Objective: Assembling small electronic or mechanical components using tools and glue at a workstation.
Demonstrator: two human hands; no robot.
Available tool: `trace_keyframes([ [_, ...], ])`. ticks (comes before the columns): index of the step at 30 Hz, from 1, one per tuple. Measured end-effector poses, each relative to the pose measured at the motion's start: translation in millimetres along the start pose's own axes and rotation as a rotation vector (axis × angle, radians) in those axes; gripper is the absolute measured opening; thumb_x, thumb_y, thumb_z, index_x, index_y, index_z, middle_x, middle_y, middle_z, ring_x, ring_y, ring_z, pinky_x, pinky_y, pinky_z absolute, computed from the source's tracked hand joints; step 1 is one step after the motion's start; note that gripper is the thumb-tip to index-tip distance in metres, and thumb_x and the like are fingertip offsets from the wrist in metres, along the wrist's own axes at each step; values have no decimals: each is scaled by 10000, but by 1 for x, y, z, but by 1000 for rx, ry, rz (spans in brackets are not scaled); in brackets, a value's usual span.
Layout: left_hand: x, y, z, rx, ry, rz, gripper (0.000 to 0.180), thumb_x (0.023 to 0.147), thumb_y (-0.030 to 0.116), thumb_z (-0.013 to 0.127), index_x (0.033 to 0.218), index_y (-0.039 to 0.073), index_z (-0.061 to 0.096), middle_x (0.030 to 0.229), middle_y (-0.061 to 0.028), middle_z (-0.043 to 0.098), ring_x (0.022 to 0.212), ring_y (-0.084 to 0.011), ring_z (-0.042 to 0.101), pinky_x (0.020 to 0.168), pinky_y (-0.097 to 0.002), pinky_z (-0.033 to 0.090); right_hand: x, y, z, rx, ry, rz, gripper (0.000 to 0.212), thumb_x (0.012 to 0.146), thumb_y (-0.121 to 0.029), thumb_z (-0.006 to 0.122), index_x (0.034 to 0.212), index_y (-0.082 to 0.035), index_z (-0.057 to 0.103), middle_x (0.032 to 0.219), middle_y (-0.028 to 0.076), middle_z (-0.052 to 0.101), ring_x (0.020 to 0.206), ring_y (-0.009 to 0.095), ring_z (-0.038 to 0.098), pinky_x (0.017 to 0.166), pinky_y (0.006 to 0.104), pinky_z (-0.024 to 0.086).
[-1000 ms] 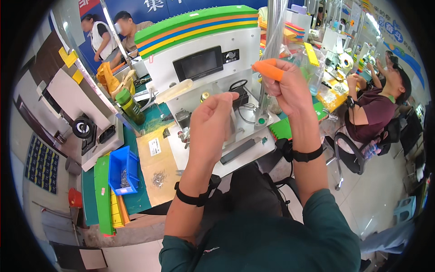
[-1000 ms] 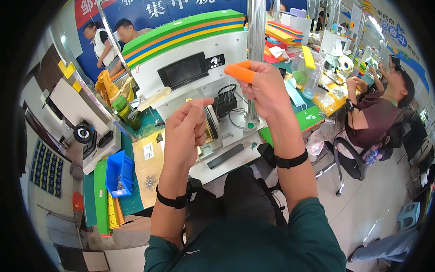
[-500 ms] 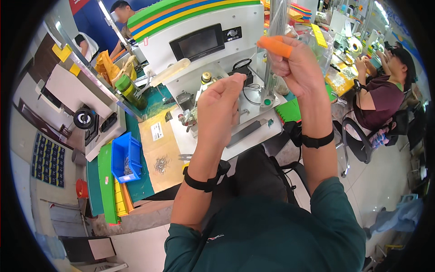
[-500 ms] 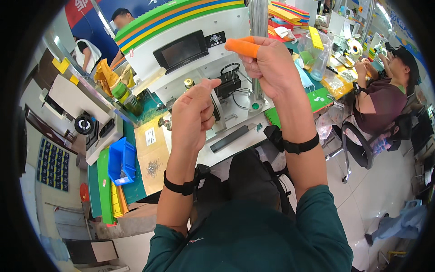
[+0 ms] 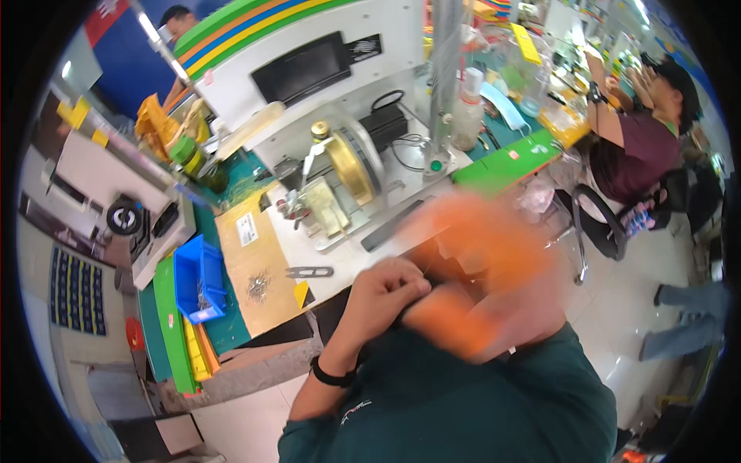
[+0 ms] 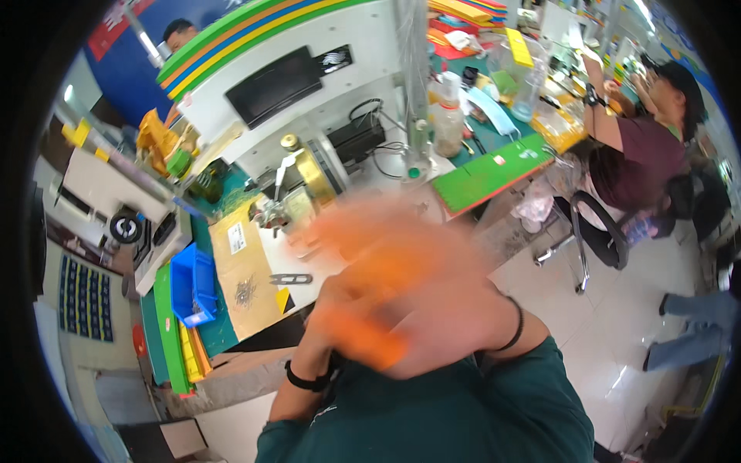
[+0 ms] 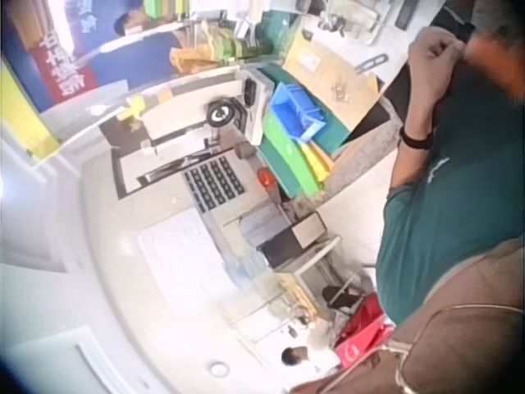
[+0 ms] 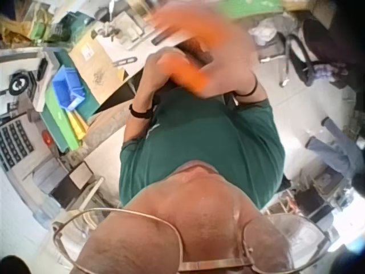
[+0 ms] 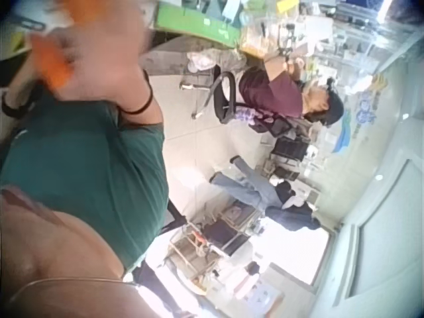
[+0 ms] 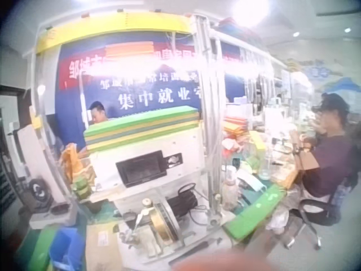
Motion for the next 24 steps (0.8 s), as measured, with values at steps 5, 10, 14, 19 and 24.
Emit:
trace_keyframes([
  [5, -27, -9, -21, -83, 124, -91, 98, 919, 10, 685, 998, -18, 736, 923, -30, 724, 820, -99, 656, 732, -259, 504, -37, 70, 100, 7, -749, 146, 385, 884, -168, 738, 1208, 1, 619, 984, 157, 654, 905, 373, 645, 795, 462, 508],
  [10, -17, 20, -55, -8, 212, -139, 134, 992, 138, 703, 949, 17, 738, 731, 26, 641, 631, -14, 504, 585, -175, 342, -23, 102, 77, 83, -588, 285, 223, 875, -139, 728, 1037, 4, 676, 792, 126, 629, 795, 348, 633, 721, 443, 495],
  [14, -17, 41, -81, 13, 343, -59, 196, 1001, 174, 712, 940, -7, 756, 719, 49, 609, 645, -11, 472, 590, -188, 321, -4, 110, 56, 144, -345, 285, 128, 820, -112, 749, 853, 5, 708, 806, 157, 661, 763, 344, 650, 674, 425, 496],
  [19, 6, 53, -84, 37, 402, -4, 200, 1004, 190, 693, 934, 18, 768, 667, 85, 507, 600, -16, 402, 547, -209, 276, 3, 116, 15, -52, -247, 439, 86, 838, -59, 756, 892, 6, 738, 791, 134, 686, 685, 252, 645, 649, 371, 501],
  [24, 20, 61, -83, 33, 373, 12, 200, 989, 194, 712, 930, 16, 779, 689, 80, 556, 625, -9, 447, 555, -204, 308, 8, 103, 29, -15, -148, 370, 182, 842, -29, 780, 1010, 26, 736, 872, 120, 722, 740, 204, 661, 692, 331, 519],
])
Point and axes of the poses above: each hand's wrist, its own x-axis towards the middle knuckle, its own z-axis out of the palm, y = z × x, the point moved 7 cm from there along x, towards the middle knuckle
